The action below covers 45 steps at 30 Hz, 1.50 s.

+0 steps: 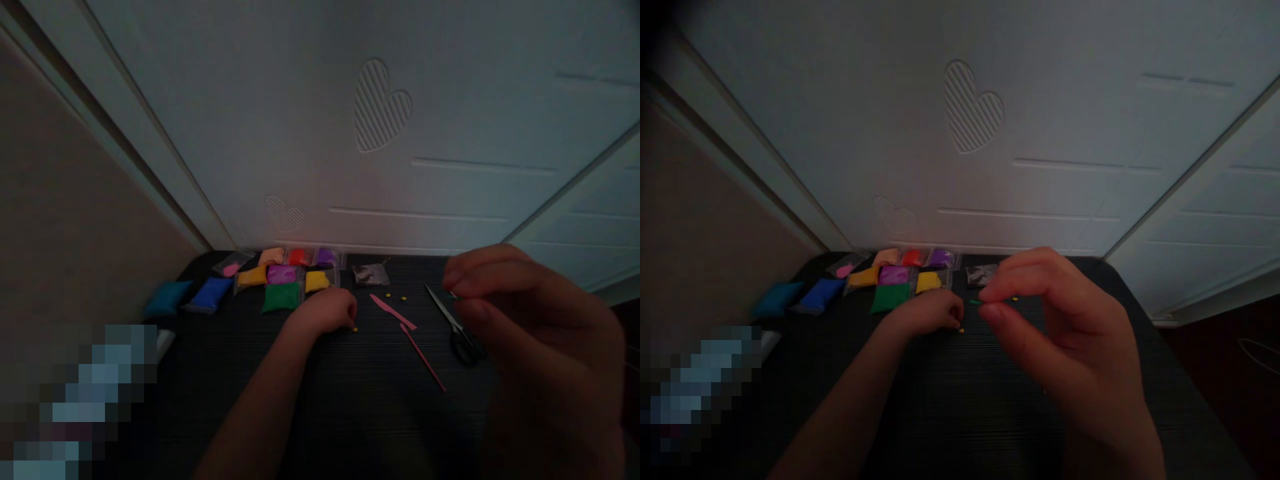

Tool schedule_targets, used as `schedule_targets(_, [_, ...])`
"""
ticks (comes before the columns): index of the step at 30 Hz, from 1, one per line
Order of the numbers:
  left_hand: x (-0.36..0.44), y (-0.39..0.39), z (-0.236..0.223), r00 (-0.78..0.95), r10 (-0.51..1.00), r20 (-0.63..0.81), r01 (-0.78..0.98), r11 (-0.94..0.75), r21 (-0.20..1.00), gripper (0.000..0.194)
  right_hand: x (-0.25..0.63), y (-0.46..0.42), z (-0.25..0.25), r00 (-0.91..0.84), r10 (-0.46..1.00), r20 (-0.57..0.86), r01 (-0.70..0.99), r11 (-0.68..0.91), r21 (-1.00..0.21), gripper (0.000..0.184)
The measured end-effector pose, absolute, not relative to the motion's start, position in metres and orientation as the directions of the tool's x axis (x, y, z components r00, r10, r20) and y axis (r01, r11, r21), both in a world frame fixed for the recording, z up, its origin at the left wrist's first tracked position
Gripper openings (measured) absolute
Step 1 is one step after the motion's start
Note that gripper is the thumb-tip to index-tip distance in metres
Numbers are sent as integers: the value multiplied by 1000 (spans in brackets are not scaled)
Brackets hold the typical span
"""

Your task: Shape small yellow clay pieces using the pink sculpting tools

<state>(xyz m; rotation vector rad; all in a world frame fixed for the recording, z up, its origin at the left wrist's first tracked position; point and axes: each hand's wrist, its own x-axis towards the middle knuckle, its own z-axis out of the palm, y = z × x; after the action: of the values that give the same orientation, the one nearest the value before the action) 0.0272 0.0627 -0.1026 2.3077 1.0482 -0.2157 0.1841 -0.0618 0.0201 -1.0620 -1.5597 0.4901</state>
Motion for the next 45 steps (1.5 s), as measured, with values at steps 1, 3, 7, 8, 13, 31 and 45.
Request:
schedule_targets(1, [27, 63, -104, 681, 627, -379, 727, -517, 451, 13, 184, -62, 20, 37, 831, 555, 356, 509, -784, 18])
schedule_targets(3, [28, 64, -107, 692, 609, -386, 717, -521, 463, 13, 183, -62, 20, 33, 831, 556, 339, 514, -788, 19])
schedule_targets(7, [28, 65, -113, 716, 580, -388, 693, -531, 487, 13, 183, -62, 20, 43, 832, 553, 336, 509, -792, 21])
schedule_targets(8, [29, 64, -114, 719, 575, -389, 690, -532, 491, 13, 183, -62, 20, 47, 833, 551, 346, 504, -791, 20])
schedule_targets(13, [31, 63, -118, 728, 558, -398, 682, -532, 502, 12, 183, -62, 20, 52, 836, 546, 359, 495, -791, 20])
schedule_targets(31, [20, 39, -51, 692, 705, 156, -346, 134, 929, 9, 183, -61, 20, 9, 838, 545, 400, 497, -770, 18])
schedule_targets(45, [18, 15, -24, 552, 719, 423, -610, 2, 793, 30, 174, -63, 19, -163, 817, 553, 458, 559, -692, 19])
